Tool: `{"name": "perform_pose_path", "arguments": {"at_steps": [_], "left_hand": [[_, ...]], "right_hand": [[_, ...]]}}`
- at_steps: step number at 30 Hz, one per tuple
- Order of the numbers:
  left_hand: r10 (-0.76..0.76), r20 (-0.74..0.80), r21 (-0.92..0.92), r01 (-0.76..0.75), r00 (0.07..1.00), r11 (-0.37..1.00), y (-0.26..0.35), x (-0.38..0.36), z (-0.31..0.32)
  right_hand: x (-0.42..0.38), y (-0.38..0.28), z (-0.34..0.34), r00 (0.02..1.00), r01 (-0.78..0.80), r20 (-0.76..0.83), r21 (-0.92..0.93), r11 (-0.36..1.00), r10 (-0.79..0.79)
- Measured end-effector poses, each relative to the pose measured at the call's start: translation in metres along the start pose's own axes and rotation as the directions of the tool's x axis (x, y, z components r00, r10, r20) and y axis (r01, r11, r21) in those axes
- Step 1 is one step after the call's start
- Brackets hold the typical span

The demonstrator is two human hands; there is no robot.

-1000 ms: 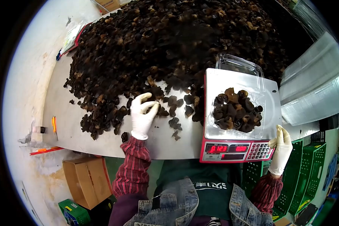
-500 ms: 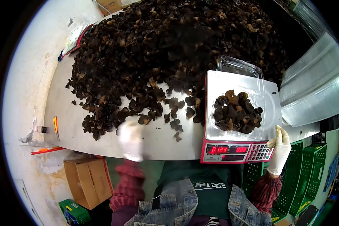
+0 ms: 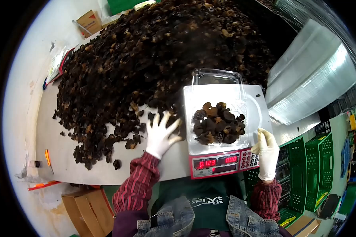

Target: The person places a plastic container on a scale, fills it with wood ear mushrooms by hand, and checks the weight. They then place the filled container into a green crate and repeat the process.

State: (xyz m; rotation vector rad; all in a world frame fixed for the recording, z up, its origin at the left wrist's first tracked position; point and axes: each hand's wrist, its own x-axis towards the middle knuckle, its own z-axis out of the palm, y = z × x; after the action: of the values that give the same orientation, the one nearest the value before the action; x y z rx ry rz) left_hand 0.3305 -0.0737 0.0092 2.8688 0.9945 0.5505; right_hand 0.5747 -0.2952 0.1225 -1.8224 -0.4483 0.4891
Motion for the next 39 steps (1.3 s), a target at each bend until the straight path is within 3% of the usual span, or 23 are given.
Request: {"name": "perform_pose_path", "arguments": {"at_steps": [3, 5, 9, 10, 12, 13, 15, 16, 17, 19, 21, 22, 26, 30, 32, 33, 35, 37, 39], "left_hand": [[0.038, -0.058, -0.029, -0.04, 0.998, 0.999, -0.001, -0.016, 0.008], [0.056, -0.157, -0.088, -0.071, 0.986, 0.994, -0.01, -0.017, 0.001], [-0.163, -0.34, -0.384, 0.022, 0.926, 0.923, -0.045, -0.008, -0.006], [-0.295, -0.23, -0.569, 0.118, 0.927, 0.814, -0.05, -0.005, -0.013], [-0.269, -0.31, -0.571, 0.047, 0.912, 0.82, -0.045, 0.011, -0.032], [-0.254, -0.328, -0.583, 0.016, 0.91, 0.812, -0.032, 0.022, -0.051], [-0.128, -0.356, -0.601, -0.122, 0.926, 0.79, 0.004, 0.047, -0.085], [-0.025, -0.389, -0.597, -0.231, 0.921, 0.768, 0.022, 0.058, -0.093], [0.137, -0.371, -0.53, -0.331, 0.918, 0.781, 0.038, 0.07, -0.105], [0.353, -0.395, -0.485, -0.518, 0.849, 0.704, 0.066, 0.094, -0.103], [0.549, -0.257, -0.444, -0.602, 0.795, 0.664, 0.077, 0.11, -0.084], [0.57, -0.192, -0.465, -0.586, 0.799, 0.664, 0.08, 0.11, -0.079], [0.568, -0.095, -0.516, -0.528, 0.818, 0.674, 0.079, 0.1, -0.08], [0.57, -0.113, -0.397, -0.563, 0.814, 0.725, 0.073, 0.089, -0.091], [0.579, -0.097, -0.35, -0.572, 0.81, 0.742, 0.073, 0.089, -0.09], [0.604, -0.08, -0.374, -0.585, 0.793, 0.72, 0.072, 0.09, -0.086], [0.629, -0.063, -0.396, -0.598, 0.775, 0.697, 0.074, 0.093, -0.078], [0.656, -0.053, -0.504, -0.587, 0.753, 0.633, 0.078, 0.097, -0.072], [0.635, -0.049, -0.513, -0.565, 0.771, 0.646, 0.08, 0.093, -0.072]], "right_hand": [[0.005, 0.01, 0.011, 0.999, 0.047, 0.019, -0.03, 0.998, -0.047], [0.008, 0.009, 0.013, 0.994, 0.095, 0.066, -0.155, 0.983, -0.086], [0.009, 0.0, 0.019, 0.985, 0.169, 0.064, -0.225, 0.959, -0.158], [0.011, 0.001, 0.02, 0.986, 0.167, 0.055, -0.22, 0.961, -0.158], [0.017, -0.002, 0.023, 0.912, 0.359, -0.034, -0.415, 0.836, -0.408], [0.023, -0.006, 0.025, 0.911, 0.357, -0.042, -0.413, 0.838, -0.41], [0.041, -0.02, 0.033, 0.715, 0.666, 0.097, -0.397, 0.632, -0.693], [0.05, -0.026, 0.041, 0.665, 0.722, 0.144, -0.376, 0.581, -0.733], [0.064, -0.031, 0.045, 0.53, 0.832, 0.252, -0.339, 0.439, -0.81], [0.076, -0.042, 0.055, 0.457, 0.889, 0.464, -0.278, 0.365, -0.759], [0.097, -0.031, 0.069, 0.329, 0.942, 0.601, -0.155, 0.298, -0.728], [0.099, -0.03, 0.07, 0.394, 0.918, 0.652, -0.243, 0.314, -0.648], [0.112, -0.034, 0.063, 0.397, 0.917, 0.699, -0.269, 0.295, -0.595], [0.11, -0.037, 0.06, 0.417, 0.892, 0.626, -0.144, 0.429, -0.659], [0.106, -0.045, 0.057, 0.477, 0.825, 0.684, -0.132, 0.55, -0.552], [0.105, -0.047, 0.057, 0.477, 0.825, 0.683, -0.13, 0.55, -0.553], [0.104, -0.051, 0.059, 0.336, 0.923, 0.738, -0.135, 0.359, -0.586], [0.104, -0.051, 0.061, 0.331, 0.929, 0.757, -0.157, 0.335, -0.563], [0.103, -0.051, 0.06, 0.397, 0.909, 0.757, -0.247, 0.336, -0.519]]}}
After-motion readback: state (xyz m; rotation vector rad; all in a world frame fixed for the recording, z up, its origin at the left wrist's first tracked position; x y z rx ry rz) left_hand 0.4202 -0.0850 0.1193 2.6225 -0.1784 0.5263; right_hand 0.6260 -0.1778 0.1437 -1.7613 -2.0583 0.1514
